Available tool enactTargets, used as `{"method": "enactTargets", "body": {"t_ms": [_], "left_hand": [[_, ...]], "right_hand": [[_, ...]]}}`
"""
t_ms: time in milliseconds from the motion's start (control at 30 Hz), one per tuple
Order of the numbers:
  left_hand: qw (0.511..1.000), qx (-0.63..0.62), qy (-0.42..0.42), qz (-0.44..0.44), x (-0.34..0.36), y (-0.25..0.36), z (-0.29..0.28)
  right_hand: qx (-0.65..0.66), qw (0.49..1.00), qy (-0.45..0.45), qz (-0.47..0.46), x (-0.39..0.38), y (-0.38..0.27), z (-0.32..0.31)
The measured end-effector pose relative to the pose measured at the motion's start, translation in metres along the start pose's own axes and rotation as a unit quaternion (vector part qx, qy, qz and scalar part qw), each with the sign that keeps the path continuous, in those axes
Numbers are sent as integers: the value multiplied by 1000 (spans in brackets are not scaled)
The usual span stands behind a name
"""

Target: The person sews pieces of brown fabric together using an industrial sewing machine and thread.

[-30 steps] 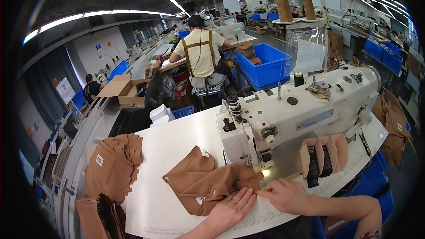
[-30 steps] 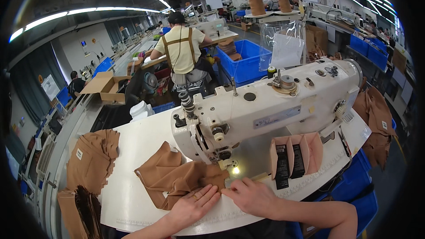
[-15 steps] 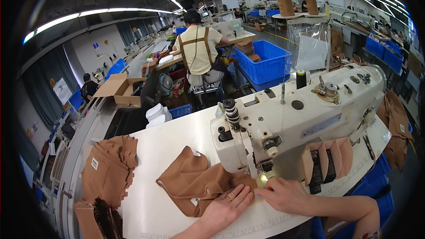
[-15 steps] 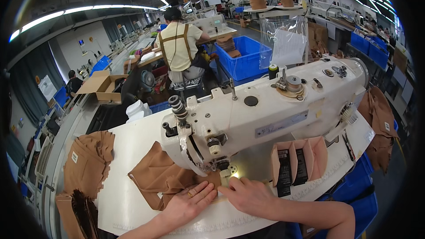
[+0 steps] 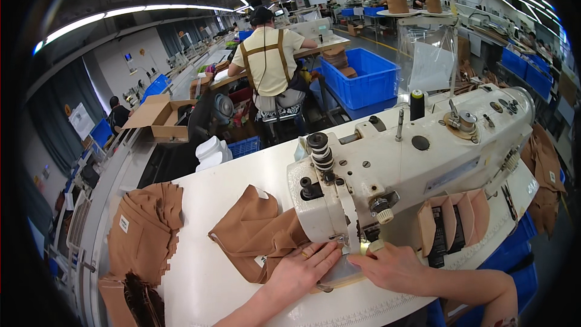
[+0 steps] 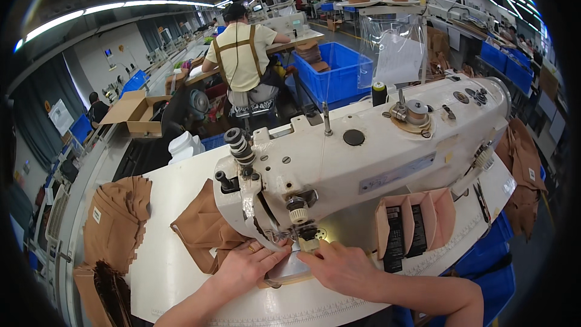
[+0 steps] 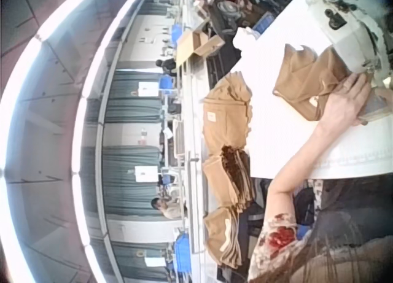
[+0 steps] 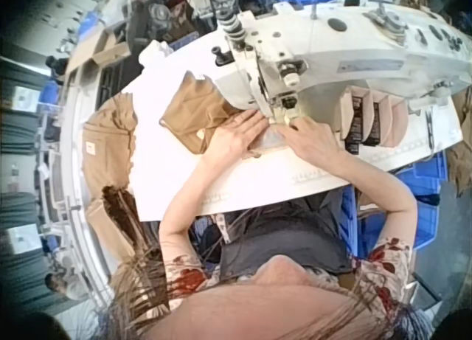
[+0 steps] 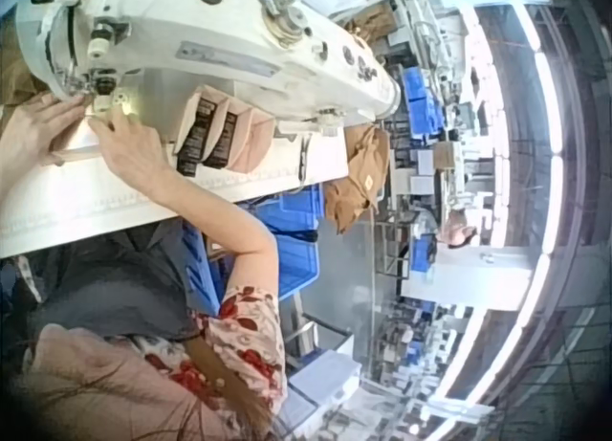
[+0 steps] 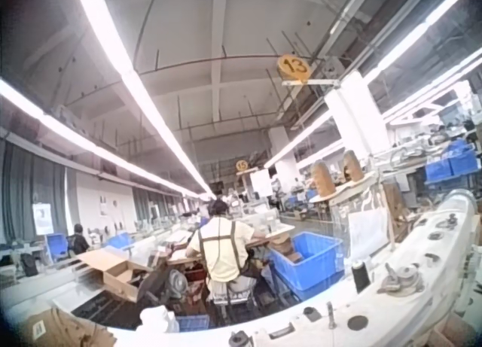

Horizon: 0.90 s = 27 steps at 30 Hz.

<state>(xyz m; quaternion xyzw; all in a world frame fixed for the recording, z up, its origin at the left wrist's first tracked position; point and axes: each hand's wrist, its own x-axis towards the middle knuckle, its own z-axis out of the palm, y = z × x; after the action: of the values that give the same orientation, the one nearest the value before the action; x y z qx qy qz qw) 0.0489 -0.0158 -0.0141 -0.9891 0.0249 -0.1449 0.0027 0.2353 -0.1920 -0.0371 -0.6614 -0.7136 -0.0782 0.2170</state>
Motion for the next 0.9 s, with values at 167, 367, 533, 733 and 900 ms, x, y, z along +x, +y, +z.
{"method": "enactTargets", "body": {"t_ms": [167, 367, 533, 733, 900], "left_hand": [[999, -19, -19, -30, 2, -4, -2], [999, -24, 34, -22, 3, -7, 2], [998, -21, 48, -23, 1, -9, 10], [998, -43, 46, -19, -1, -7, 18], [994, -33, 87, -48, -5, -3, 25]], "right_hand": [[8, 999, 25, -23, 1, 1, -1], [3, 999, 24, -25, 3, -2, -1], [-2, 1000, 19, -3, 6, -8, -7], [3, 999, 32, 16, 9, -11, -9], [44, 996, 72, 20, 8, -12, -7]]}}
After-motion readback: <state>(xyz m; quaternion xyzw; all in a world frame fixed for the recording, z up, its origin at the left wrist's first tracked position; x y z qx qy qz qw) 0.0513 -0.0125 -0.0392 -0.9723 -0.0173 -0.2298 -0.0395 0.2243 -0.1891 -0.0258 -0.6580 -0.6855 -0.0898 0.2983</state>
